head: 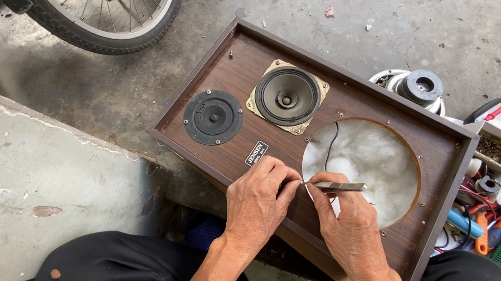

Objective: The person uses tweezers to carefully remove small debris from the edge of a speaker terminal on a wooden speaker box. The person repeatedly picks at the same spot to clear away residue.

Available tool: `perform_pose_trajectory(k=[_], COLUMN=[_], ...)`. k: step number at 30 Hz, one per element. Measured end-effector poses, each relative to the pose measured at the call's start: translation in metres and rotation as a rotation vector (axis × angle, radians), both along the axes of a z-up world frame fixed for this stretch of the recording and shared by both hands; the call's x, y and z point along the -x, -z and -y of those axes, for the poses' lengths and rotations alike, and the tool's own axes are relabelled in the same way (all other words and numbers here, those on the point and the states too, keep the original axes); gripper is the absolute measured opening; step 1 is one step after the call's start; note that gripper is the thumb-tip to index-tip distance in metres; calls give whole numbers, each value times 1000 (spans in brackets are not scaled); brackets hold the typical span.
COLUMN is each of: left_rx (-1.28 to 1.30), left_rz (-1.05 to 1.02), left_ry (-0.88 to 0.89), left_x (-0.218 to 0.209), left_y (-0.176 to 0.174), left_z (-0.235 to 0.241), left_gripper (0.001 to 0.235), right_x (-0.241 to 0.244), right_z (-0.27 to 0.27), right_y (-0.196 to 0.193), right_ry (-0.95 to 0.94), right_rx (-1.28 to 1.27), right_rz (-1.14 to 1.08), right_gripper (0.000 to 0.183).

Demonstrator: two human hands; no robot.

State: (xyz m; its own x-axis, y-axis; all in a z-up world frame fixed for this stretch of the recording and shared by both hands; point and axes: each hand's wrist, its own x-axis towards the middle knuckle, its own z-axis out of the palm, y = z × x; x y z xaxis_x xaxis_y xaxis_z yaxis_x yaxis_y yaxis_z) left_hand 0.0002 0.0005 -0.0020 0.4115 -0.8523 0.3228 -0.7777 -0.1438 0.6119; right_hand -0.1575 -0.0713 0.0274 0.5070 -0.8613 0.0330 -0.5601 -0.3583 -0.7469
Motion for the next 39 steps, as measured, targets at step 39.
perform_pose_trajectory(k=[39], left_rx=[-223], left_rz=[-176], left_ry=[186], left_x=[-29], left_y=[-24], left_z=[10], left_gripper=[13], right_x=[-1], right_z=[4], right_y=[7], right_ry=[2], right_rx=[-50], right_rz=[3], right_gripper=[12])
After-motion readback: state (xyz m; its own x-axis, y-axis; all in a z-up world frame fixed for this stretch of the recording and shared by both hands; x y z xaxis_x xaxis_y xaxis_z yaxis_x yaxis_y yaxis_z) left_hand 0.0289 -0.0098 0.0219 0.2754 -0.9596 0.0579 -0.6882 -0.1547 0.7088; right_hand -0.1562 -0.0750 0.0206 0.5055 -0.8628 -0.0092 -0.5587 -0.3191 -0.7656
